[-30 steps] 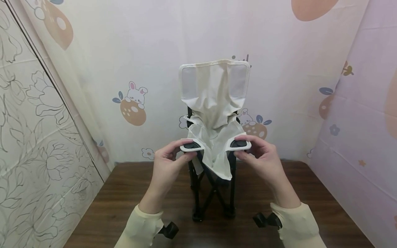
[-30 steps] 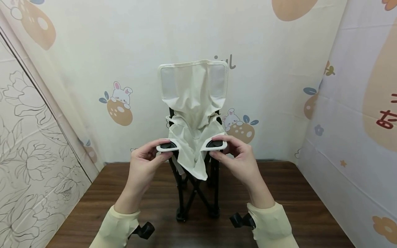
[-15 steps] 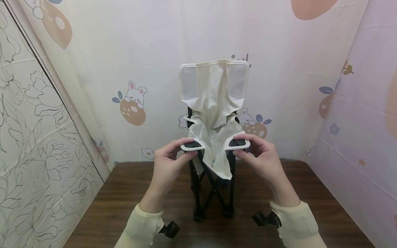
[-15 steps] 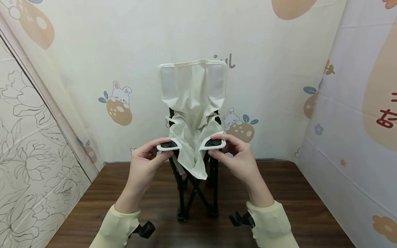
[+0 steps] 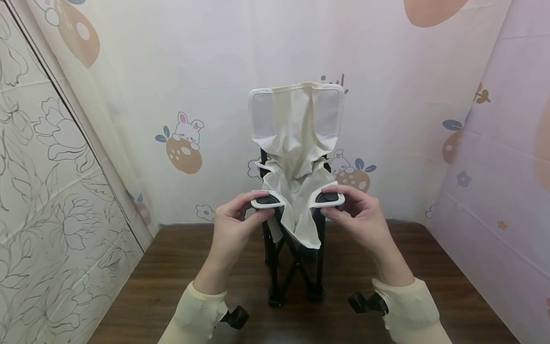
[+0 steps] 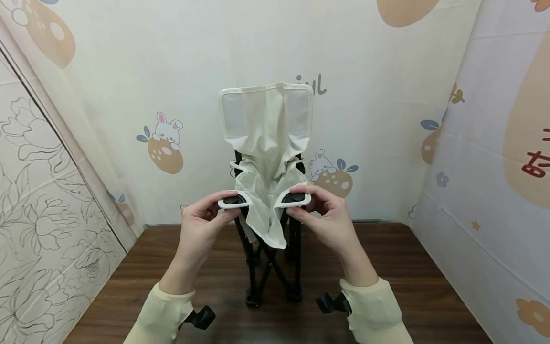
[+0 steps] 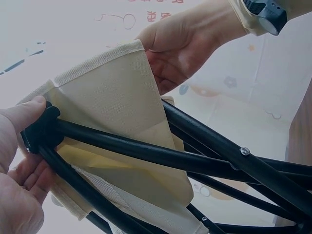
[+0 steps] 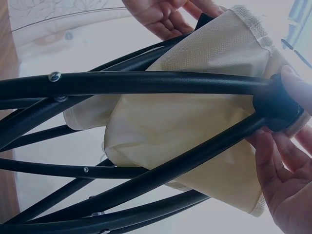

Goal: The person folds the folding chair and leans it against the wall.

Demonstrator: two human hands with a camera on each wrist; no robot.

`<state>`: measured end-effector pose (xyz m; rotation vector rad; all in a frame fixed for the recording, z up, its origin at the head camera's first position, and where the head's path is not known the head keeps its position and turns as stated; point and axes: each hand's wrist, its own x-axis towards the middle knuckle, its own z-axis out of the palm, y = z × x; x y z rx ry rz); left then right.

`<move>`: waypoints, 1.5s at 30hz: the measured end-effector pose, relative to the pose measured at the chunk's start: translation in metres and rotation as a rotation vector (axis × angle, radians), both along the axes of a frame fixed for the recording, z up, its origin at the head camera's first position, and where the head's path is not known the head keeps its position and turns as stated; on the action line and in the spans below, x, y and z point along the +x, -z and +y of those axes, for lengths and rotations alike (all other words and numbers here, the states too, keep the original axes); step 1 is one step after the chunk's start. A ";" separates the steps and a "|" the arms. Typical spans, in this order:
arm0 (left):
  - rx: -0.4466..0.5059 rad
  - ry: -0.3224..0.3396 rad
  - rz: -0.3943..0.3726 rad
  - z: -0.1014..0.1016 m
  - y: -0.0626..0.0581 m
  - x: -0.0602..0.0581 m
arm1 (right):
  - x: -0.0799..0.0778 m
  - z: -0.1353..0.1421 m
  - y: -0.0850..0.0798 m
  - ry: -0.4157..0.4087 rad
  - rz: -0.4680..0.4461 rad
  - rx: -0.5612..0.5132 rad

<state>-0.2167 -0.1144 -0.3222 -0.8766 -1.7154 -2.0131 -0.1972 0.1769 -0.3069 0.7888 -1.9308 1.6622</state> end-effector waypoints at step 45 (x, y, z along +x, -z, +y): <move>-0.006 0.001 0.005 0.007 -0.005 -0.003 | -0.004 -0.010 -0.004 -0.040 0.006 -0.027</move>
